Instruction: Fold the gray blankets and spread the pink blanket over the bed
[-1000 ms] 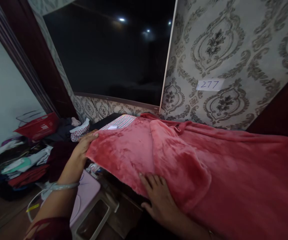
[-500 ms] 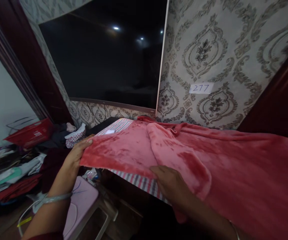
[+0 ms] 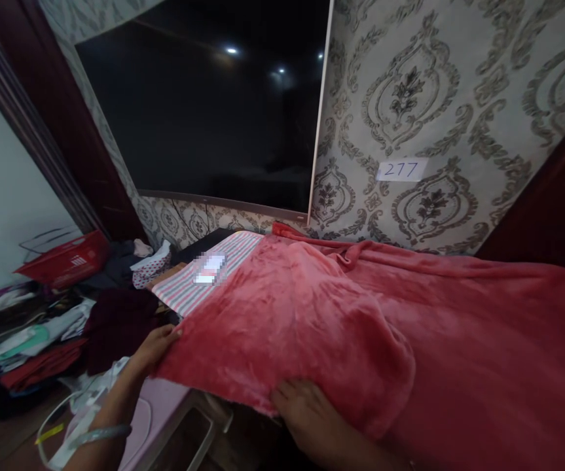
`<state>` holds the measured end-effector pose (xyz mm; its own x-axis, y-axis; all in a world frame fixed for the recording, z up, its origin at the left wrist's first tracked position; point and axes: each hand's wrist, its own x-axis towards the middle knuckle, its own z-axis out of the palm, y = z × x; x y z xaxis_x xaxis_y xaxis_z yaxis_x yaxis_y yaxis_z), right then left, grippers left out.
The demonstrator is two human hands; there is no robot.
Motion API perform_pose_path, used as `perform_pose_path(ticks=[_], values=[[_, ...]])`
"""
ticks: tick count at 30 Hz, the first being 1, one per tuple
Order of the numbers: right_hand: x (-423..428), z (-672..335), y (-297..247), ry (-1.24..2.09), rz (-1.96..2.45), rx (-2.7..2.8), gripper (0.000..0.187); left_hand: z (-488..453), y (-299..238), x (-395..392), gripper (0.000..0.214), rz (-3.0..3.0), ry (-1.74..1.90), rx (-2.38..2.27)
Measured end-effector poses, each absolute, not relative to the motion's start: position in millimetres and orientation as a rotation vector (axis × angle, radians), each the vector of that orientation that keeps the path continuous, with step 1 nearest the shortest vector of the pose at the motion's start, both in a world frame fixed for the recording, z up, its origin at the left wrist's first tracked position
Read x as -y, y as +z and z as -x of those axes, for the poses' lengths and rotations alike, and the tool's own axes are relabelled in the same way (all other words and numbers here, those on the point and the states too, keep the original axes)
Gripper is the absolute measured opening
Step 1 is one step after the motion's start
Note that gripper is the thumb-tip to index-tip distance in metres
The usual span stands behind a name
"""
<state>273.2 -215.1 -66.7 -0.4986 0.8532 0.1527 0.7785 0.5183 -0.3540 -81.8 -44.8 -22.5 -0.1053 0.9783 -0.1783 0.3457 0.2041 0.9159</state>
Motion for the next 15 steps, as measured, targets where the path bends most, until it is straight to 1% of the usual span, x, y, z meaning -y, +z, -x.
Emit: perform_pose_path(ticks=[3,5,6,9,11,13,15], values=[[216.7,-280.0,-67.0,0.427,1.289,2.444,0.045,82.8,-17.9,30.3,0.024,-1.600,0.809,-1.770],[216.5,-281.6,-57.8,0.526,1.253,2.450,0.040,75.2,-4.9,22.0,0.009,-1.806,0.759,-1.919],[216.1,-281.5,-51.0,0.589,1.218,2.476,0.036,67.6,3.2,18.3,0.006,-1.894,0.732,-1.992],[212.7,-281.0,-27.5,0.760,1.016,2.592,0.023,30.0,26.9,3.8,0.026,-2.151,0.603,-2.083],[208.1,-285.6,-14.1,0.781,0.922,2.554,0.025,-2.3,37.0,-14.1,0.031,-2.266,0.525,-2.018],[200.4,-299.8,-5.8,0.653,0.973,2.394,0.030,-33.4,40.9,-40.2,0.030,-2.282,0.478,-1.987],[189.0,-326.8,-3.9,0.428,1.120,2.185,0.033,-58.7,40.3,-70.7,0.029,-2.256,0.423,-1.988]])
